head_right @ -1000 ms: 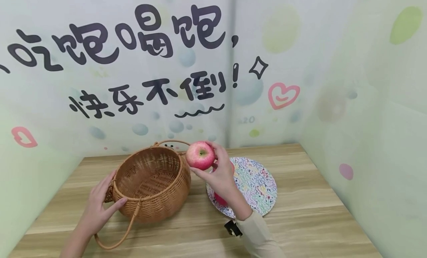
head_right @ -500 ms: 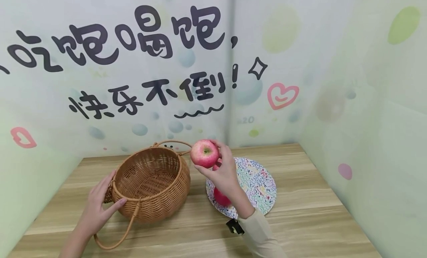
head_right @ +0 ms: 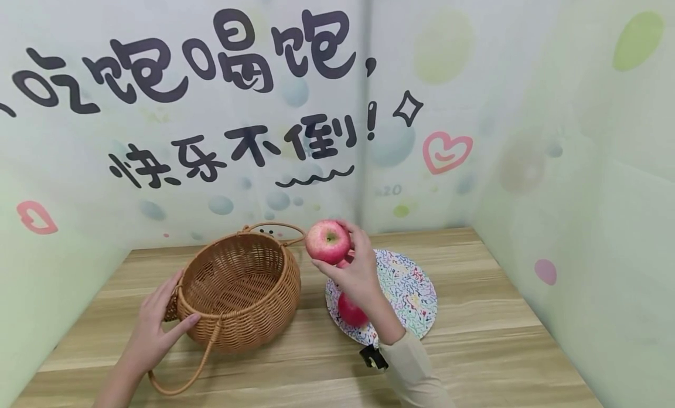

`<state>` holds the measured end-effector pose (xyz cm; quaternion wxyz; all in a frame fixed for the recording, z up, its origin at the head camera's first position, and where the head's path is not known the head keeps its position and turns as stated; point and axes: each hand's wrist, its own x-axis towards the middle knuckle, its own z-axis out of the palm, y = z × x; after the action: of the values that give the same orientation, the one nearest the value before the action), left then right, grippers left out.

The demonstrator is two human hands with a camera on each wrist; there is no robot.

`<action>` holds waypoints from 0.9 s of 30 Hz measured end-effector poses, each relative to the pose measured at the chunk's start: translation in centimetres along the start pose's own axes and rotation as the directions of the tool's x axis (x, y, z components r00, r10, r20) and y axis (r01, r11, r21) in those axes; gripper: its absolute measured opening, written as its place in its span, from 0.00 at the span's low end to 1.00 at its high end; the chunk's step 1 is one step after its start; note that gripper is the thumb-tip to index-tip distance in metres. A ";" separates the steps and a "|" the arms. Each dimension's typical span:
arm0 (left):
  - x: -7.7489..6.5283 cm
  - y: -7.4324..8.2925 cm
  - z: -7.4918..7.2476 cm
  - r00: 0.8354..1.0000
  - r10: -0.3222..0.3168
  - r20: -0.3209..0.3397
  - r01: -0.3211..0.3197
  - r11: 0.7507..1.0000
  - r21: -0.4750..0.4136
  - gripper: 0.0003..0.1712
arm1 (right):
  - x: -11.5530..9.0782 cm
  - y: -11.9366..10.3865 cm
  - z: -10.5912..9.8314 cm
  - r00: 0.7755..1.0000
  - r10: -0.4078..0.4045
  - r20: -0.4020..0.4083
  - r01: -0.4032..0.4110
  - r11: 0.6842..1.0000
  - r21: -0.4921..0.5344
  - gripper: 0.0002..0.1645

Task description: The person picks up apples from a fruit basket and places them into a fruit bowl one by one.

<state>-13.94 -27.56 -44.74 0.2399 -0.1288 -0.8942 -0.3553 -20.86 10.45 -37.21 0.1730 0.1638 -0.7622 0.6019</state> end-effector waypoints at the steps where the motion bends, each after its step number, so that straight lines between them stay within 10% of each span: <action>1: 0.0 0.0 0.0 1.000 0.000 0.000 0.000 1.000 -0.001 0.56 | 0.0 0.0 0.0 1.000 0.003 -0.001 -0.003 1.000 0.000 0.49; 27: 0.1 0.1 0.0 1.000 0.007 -0.005 -0.007 1.000 0.000 0.57 | 0.8 0.4 -1.6 0.996 0.071 -0.057 -0.072 0.997 -0.021 0.50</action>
<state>-13.96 -27.49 -44.66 0.2435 -0.1310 -0.8931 -0.3549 -21.63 12.08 -36.89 0.1745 0.1174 -0.7693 0.6033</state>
